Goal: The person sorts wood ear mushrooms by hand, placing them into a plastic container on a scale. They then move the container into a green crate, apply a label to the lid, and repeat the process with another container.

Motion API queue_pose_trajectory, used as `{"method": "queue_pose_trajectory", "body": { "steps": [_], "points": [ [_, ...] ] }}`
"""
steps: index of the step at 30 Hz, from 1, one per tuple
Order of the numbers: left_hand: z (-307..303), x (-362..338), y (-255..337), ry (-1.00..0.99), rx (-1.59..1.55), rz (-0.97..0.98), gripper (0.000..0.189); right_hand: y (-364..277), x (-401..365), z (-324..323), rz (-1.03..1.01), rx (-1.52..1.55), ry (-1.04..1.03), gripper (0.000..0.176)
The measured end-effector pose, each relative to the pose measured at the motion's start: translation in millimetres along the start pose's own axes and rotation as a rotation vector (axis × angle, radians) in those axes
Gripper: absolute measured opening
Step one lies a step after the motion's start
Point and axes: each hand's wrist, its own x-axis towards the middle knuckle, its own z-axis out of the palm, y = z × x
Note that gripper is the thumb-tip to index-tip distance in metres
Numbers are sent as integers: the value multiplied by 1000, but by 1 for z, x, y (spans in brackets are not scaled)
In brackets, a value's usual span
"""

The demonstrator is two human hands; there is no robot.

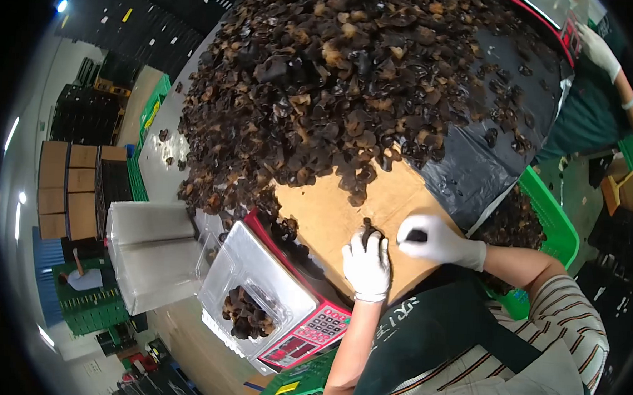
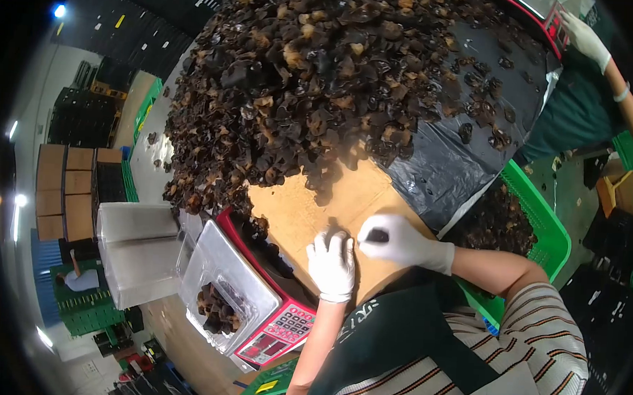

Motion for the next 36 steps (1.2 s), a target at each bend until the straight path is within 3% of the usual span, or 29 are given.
{"method": "queue_pose_trajectory", "body": {
  "steps": [2, 3, 5, 6, 7, 9, 12, 13, 16, 18, 19, 20, 23, 27, 28, 29, 30, 32, 34, 35, 36],
  "points": [
    [5, 0, -5, 100, -82, 3, 20, -13, 10, -13, 477, 483, 70, 16],
    [9, -3, -10, 61, -343, -197, 19, -12, 11, -14, 541, 834, 116, 24],
    [13, -13, -21, -33, -868, -591, 18, -11, 12, -12, 656, 1248, 159, 27],
    [-21, 1, -9, -109, -1344, -1028, 20, -12, 11, -10, 712, 1457, 180, 29],
    [-27, 0, -14, -43, -1645, -1162, 22, -15, 12, -7, 739, 1465, 186, 32],
    [-42, -1, -24, 9, -2095, -1226, 26, -22, 15, 1, 796, 1480, 185, 39],
    [-81, -1, -23, 43, -2313, -1095, 31, -34, 23, 12, 799, 1392, 122, 45],
    [-95, -4, -25, 67, -2274, -988, 36, -41, 26, 16, 790, 1340, 99, 47],
    [-157, -18, -25, 294, -1769, -809, 28, -44, 30, 31, 680, 1085, 18, 46],
    [-184, -31, -48, 516, -1282, -568, 22, -33, 40, 41, 745, 1244, -81, 45],
    [-191, -38, -69, 601, -1084, -527, 17, -55, 46, 53, 675, 1148, -78, 39],
    [-212, -53, -83, 493, -988, -664, 13, -58, 55, 67, 637, 1069, -129, 38],
    [-226, -56, -120, 603, -405, -570, 11, -86, 85, 110, 462, 827, -311, 30],
    [-216, -76, -157, 357, -145, -580, 37, -114, 113, 187, 0, 301, -424, 20],
    [-200, -88, -175, 361, -234, -609, 41, -121, 115, 205, -95, 247, -436, 21],
    [-200, -84, -165, 414, -340, -568, 40, -113, 123, 226, -484, 80, -357, 24],
    [-197, -88, -169, 423, -299, -564, 39, -119, 124, 234, -500, -95, -440, 29],
    [-186, -96, -174, 537, -342, -523, 41, -103, 122, 260, -822, -490, -363, 37],
    [-190, -91, -168, 409, -150, -513, 42, -87, 114, 270, -856, -773, -533, 47],
    [-188, -91, -168, 281, -17, -485, 43, -84, 111, 272, -826, -834, -607, 52],
    [-190, -89, -163, 273, -2, -434, 44, -87, 113, 270, -821, -794, -612, 53]
  ]
}}
